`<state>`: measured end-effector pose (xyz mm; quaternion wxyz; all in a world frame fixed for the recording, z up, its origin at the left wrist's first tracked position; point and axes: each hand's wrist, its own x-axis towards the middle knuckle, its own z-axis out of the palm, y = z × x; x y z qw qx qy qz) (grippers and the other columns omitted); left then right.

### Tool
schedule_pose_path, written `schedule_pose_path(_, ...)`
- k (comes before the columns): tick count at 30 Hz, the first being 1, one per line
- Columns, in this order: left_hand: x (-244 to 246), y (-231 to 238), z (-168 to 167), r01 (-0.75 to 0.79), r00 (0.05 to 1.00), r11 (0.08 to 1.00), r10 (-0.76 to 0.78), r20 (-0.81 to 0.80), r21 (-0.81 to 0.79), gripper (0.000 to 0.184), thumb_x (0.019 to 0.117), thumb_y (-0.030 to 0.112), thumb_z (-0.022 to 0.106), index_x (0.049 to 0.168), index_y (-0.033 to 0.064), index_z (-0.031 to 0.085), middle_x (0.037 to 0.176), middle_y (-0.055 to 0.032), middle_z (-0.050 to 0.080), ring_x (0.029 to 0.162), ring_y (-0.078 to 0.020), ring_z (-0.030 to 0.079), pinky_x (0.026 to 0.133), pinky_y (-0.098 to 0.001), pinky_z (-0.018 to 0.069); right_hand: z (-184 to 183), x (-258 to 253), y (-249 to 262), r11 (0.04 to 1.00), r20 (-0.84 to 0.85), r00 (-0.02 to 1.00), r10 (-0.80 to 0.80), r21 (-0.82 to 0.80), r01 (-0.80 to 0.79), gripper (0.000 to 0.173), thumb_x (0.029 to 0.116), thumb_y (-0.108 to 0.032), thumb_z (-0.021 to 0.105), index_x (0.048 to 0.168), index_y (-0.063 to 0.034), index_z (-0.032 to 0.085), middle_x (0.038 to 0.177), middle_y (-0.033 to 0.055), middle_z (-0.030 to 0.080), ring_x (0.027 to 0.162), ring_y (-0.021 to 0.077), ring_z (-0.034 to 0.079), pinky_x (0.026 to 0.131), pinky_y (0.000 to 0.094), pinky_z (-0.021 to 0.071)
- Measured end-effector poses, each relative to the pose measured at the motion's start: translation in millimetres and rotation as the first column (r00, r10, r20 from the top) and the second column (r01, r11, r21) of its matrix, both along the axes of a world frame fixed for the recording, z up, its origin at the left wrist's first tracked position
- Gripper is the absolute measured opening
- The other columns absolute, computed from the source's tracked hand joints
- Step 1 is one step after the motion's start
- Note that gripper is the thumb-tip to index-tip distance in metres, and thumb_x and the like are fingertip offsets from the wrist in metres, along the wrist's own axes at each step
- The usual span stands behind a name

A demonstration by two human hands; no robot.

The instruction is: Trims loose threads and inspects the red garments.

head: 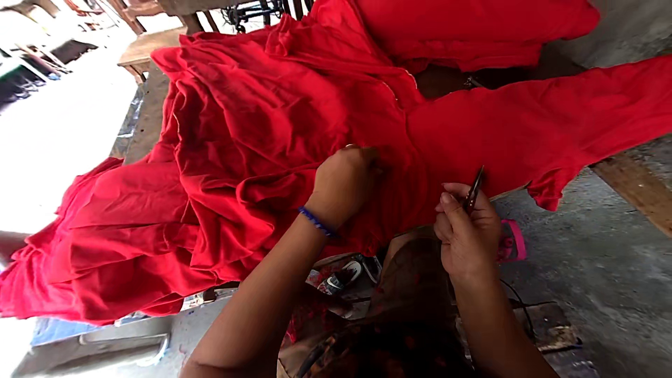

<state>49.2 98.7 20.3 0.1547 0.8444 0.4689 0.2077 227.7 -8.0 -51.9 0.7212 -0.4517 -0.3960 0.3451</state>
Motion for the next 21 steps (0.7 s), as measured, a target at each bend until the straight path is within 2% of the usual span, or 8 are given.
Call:
schedule_pose_path(2,-21.5,-15.2,2.1,0.057,0.895,0.998,-0.037,0.444,-0.031,0.017,0.099,0.011,0.065,0.112,0.0011,0.07,0.093,-0.0074,0.071,0.078,-0.0139,0.069,0.07,-0.0313,0.0587,4.2,1.7,-3.0,0.999,-0.019,1.0,0.001,0.037,-0.001,0.016,0.0998,-0.006,0.059,0.113,-0.0117,0.066,0.074,-0.0069,0.058,0.047,-0.0018,0.04,0.043,0.013,0.0355)
schedule_pose_path(4,-43.4,-52.3,5.3,0.143,0.584,0.966,0.094,0.806,-0.217,0.013,0.1018,0.008,0.06,0.114,0.0077,0.064,0.089,-0.0015,0.069,0.069,-0.0067,0.067,0.058,-0.0213,0.0576,10.3,-8.3,-7.4,0.996,-0.049,0.997,0.063,0.07,-0.059,0.016,0.0985,-0.005,0.062,0.111,-0.013,0.068,0.074,-0.0078,0.06,0.048,-0.0025,0.043,0.044,0.0127,0.0381)
schedule_pose_path(8,-68.0,-108.5,-18.8,0.137,0.089,0.916,0.367,0.926,-0.376,0.014,0.1032,0.009,0.056,0.105,0.0155,0.068,0.083,0.0024,0.066,0.063,-0.0012,0.056,0.056,-0.0154,0.048,12.2,-53.9,-8.8,0.922,0.079,0.931,0.355,0.132,-0.363,0.021,0.0976,-0.015,0.069,0.118,-0.0188,0.07,0.084,-0.0118,0.064,0.056,-0.0051,0.047,0.051,0.0122,0.0424)
schedule_pose_path(10,-72.8,-127.8,-34.9,0.175,-0.067,0.876,0.466,0.882,-0.45,0.016,0.1047,0.012,0.053,0.1,0.0158,0.068,0.082,0.001,0.067,0.062,-0.0013,0.058,0.057,-0.0157,0.0508,12.7,-81.3,-7.2,0.877,0.14,0.882,0.451,0.115,-0.467,0.033,0.094,-0.011,0.072,0.126,-0.0142,0.064,0.09,-0.0089,0.065,0.06,-0.0032,0.051,0.052,0.0135,0.0449)
schedule_pose_path(12,-74.6,-140.6,-48.6,0.226,-0.12,0.861,0.489,0.864,-0.456,0.016,0.104,0.011,0.054,0.101,0.0134,0.069,0.085,-0.0021,0.07,0.065,-0.0032,0.063,0.06,-0.0172,0.0547,13.7,-107.2,-4.4,0.864,0.201,0.858,0.472,0.088,-0.496,0.042,0.0887,-0.006,0.076,0.128,-0.0081,0.061,0.098,-0.0053,0.067,0.072,-0.0004,0.06,0.06,0.0156,0.0528)
schedule_pose_path(14,-76.1,-148.7,-57.5,0.195,-0.108,0.876,0.467,0.878,-0.441,0.014,0.1019,0.008,0.056,0.105,0.0099,0.07,0.086,-0.0047,0.072,0.065,-0.0043,0.064,0.059,-0.0174,0.0535,12.5,-125.3,-2.6,0.857,0.243,0.845,0.476,0.087,-0.507,0.034,0.0892,-0.003,0.076,0.12,-0.0039,0.063,0.1,-0.0019,0.068,0.082,0.002,0.067,0.071,0.0186,0.0596)
schedule_pose_path(17,-86.7,-155.3,-61.6,0.004,0.035,0.928,0.373,0.927,-0.374,0.019,0.0976,0.007,0.062,0.116,0.0117,0.065,0.096,-0.0016,0.07,0.074,-0.0062,0.066,0.066,-0.0226,0.0577,11.6,-135.1,-1.7,0.874,0.272,0.856,0.44,0.091,-0.478,0.014,0.0924,-0.003,0.073,0.106,-0.0042,0.068,0.087,-0.0033,0.066,0.067,-0.0011,0.059,0.058,0.0136,0.0516)
schedule_pose_path(21,-96.5,-158.7,-59.7,-0.171,0.124,0.966,0.218,0.968,-0.196,0.032,0.0931,0.002,0.07,0.123,0.0088,0.062,0.108,-0.0033,0.07,0.081,-0.0087,0.068,0.067,-0.0233,0.0592,12.2,-130.0,-3.3,0.872,0.218,0.863,0.456,0.082,-0.482,0.01,0.0965,-0.005,0.069,0.106,-0.0084,0.07,0.08,-0.0059,0.062,0.053,-0.0025,0.045,0.045,0.0121,0.0395)
